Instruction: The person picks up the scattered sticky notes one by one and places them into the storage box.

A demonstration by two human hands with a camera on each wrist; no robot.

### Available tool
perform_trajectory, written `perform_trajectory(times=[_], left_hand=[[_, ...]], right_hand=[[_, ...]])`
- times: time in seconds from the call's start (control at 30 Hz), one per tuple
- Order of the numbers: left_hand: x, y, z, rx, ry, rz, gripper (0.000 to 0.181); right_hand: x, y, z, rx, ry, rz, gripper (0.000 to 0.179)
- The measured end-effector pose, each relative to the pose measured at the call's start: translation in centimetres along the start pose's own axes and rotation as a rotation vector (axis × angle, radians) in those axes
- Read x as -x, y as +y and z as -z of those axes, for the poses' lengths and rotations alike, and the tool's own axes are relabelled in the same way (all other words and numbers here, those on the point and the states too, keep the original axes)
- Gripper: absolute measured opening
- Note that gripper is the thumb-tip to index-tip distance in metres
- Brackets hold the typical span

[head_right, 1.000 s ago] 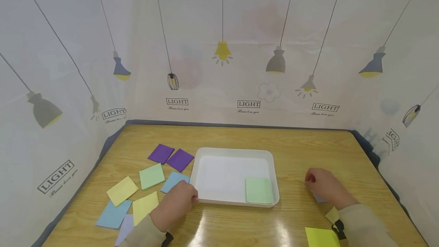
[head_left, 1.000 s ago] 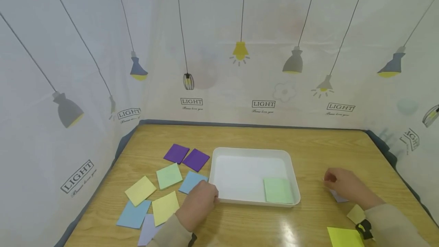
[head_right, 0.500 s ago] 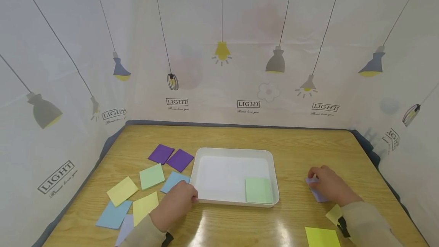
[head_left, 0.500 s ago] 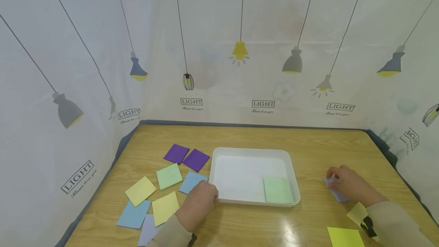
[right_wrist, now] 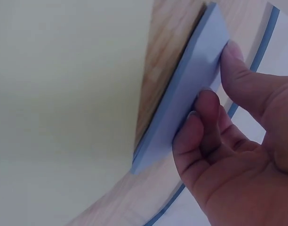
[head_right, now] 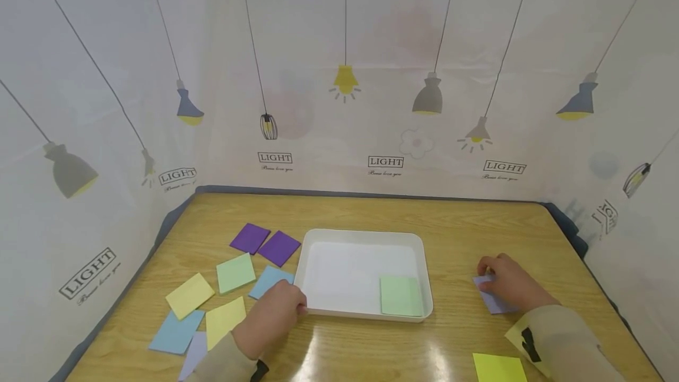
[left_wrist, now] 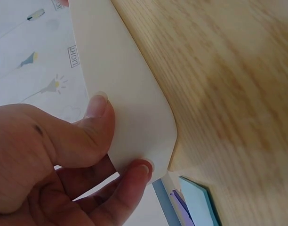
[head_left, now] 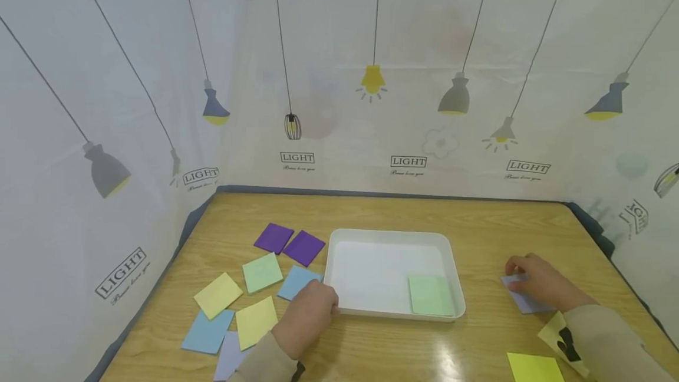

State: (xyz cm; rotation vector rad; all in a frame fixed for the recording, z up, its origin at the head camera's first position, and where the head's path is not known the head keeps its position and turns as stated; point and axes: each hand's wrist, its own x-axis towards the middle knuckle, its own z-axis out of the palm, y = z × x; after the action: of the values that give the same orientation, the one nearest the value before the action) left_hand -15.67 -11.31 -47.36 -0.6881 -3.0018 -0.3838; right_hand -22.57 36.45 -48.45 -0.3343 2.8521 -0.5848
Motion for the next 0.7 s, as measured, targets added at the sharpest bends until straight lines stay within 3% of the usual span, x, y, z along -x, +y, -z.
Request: perform_trajectory(times=[0.13, 0.43, 0.7], left_hand=[[-0.02, 0.02, -0.02, 0.006, 0.001, 0.003, 0.014], [0.01, -0.06, -0.16, 0.002, 0.014, -0.009, 0.014], [0.04, 0.01, 0.03, -0.013, 0.028, -0.025, 0.015]], right_hand=[[-0.14, 0.30, -0.20, -0.005, 0.007, 0.006, 0.023], [-0.37, -0.10, 0.09, 0.016, -0.018, -0.064, 0.028], [-0.22, 0.21, 0.57, 0.040, 0.006, -0.022, 0.027]])
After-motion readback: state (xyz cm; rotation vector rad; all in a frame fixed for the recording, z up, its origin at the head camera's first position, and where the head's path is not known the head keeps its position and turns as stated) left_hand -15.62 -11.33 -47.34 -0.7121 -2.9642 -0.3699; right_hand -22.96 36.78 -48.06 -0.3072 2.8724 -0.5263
